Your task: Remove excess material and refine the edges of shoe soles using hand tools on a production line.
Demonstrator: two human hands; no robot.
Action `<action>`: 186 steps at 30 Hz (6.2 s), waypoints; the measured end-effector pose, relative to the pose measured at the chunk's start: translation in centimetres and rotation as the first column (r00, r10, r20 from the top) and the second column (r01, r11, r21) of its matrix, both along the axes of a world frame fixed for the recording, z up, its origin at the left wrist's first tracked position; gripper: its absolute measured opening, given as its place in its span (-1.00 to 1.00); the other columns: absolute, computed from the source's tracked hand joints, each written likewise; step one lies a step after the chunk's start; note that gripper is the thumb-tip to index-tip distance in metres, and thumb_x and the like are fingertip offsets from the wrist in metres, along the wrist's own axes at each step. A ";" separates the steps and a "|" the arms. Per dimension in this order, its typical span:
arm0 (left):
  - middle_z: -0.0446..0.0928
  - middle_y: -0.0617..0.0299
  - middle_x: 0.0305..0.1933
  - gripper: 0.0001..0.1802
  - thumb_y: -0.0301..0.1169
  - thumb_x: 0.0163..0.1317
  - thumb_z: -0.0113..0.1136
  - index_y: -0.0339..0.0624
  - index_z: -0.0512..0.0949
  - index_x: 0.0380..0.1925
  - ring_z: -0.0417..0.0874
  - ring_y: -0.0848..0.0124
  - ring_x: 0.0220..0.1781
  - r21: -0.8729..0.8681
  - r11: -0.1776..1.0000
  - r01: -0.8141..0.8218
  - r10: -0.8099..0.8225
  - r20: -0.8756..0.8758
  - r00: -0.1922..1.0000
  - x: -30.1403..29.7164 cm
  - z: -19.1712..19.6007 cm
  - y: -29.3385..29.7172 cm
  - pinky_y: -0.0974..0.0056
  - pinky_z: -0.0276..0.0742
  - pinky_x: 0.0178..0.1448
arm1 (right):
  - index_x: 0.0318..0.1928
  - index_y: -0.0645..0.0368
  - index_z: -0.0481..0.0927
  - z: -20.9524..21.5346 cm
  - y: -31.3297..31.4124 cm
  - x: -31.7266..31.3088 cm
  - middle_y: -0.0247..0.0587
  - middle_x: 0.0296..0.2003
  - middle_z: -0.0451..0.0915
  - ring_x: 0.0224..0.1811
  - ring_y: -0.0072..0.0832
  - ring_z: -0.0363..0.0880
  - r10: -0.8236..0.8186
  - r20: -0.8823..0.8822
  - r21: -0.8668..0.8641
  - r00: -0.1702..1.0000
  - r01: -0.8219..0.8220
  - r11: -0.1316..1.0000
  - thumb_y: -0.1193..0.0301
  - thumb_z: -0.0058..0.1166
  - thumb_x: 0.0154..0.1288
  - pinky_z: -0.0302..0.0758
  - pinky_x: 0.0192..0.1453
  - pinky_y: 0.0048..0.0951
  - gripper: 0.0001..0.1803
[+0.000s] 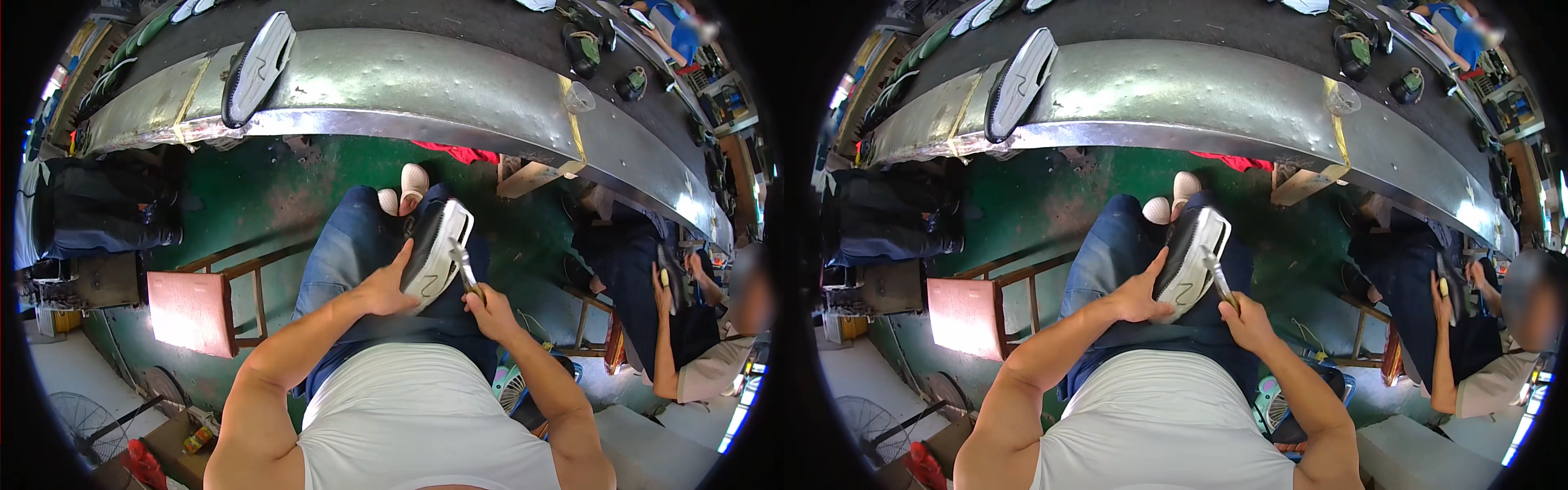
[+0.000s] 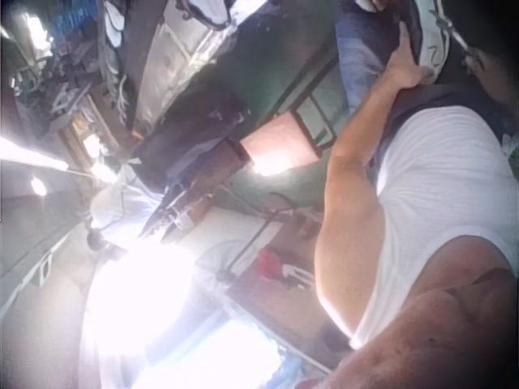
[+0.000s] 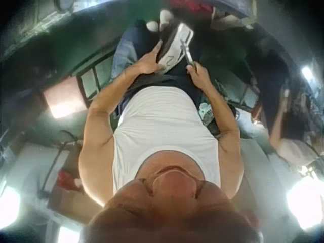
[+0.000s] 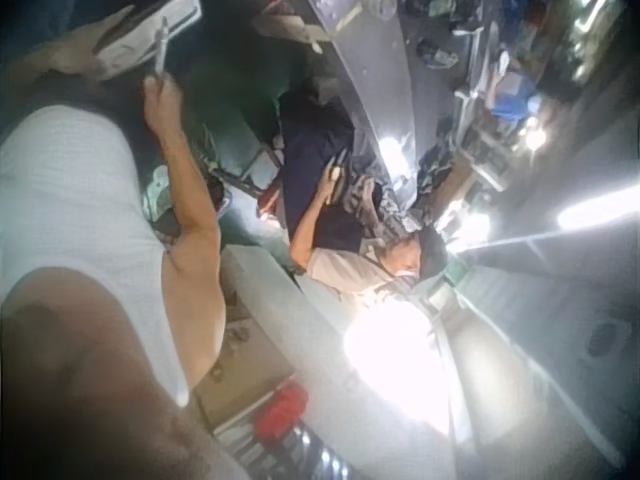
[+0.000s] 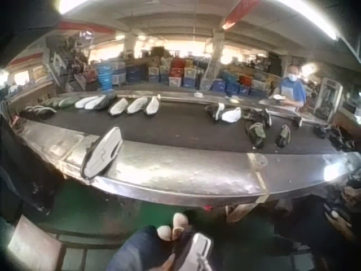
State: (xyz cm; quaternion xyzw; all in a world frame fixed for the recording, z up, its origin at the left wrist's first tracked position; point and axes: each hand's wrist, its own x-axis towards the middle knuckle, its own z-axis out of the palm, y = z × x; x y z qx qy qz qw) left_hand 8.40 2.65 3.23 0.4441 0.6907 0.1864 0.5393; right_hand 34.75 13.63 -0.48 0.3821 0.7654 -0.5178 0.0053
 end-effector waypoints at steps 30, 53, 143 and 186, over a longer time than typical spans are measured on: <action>0.64 -0.27 -0.28 -0.53 -0.31 0.27 0.24 -0.37 0.56 0.11 0.72 -0.08 -0.24 0.486 0.843 -0.228 0.361 -0.199 0.911 2.1 -4.6 -0.6 0.06 0.64 -0.07 | 0.33 0.42 0.36 4.5 0.1 -0.2 0.31 0.13 0.53 0.21 0.08 0.53 0.243 0.017 0.075 0.970 -0.244 0.967 0.36 0.10 0.37 0.45 0.30 -0.19 -0.41; 0.35 0.19 0.42 -0.25 -0.12 0.50 0.08 -0.12 0.05 0.55 0.34 0.45 0.39 -0.022 0.800 -0.599 0.426 0.725 0.542 2.2 -8.4 1.6 0.32 0.24 0.46 | 0.06 0.24 0.54 1.2 -1.9 -3.3 0.12 -0.29 0.66 -0.22 0.13 0.64 -0.037 0.074 -0.334 0.997 0.060 0.941 0.32 0.13 0.37 0.56 -0.07 -0.05 -0.66; 0.56 -0.02 0.20 -0.14 -0.37 0.33 0.27 -0.25 0.05 0.53 0.65 0.33 0.04 0.495 0.785 -0.372 0.374 0.101 0.922 -23.3 18.9 27.4 0.23 0.59 0.13 | -0.09 0.26 0.54 -3.8 1.0 0.2 -0.25 -0.39 0.67 -0.36 -0.54 0.64 -0.170 -0.071 -0.203 0.983 0.153 0.967 0.23 -0.01 0.51 0.58 -0.19 -0.44 -0.70; 0.44 0.19 0.19 -0.40 -0.23 0.50 0.09 -0.05 0.14 0.43 0.40 0.40 0.26 0.325 0.760 -0.563 0.198 0.709 0.677 -5.5 -1.4 0.7 0.27 0.31 0.38 | 0.10 0.29 0.52 8.5 -2.1 -4.4 -0.20 -0.29 0.65 -0.31 -0.49 0.64 0.107 -0.166 -0.179 0.980 -0.137 0.974 0.31 0.08 0.44 0.58 -0.13 -0.42 -0.65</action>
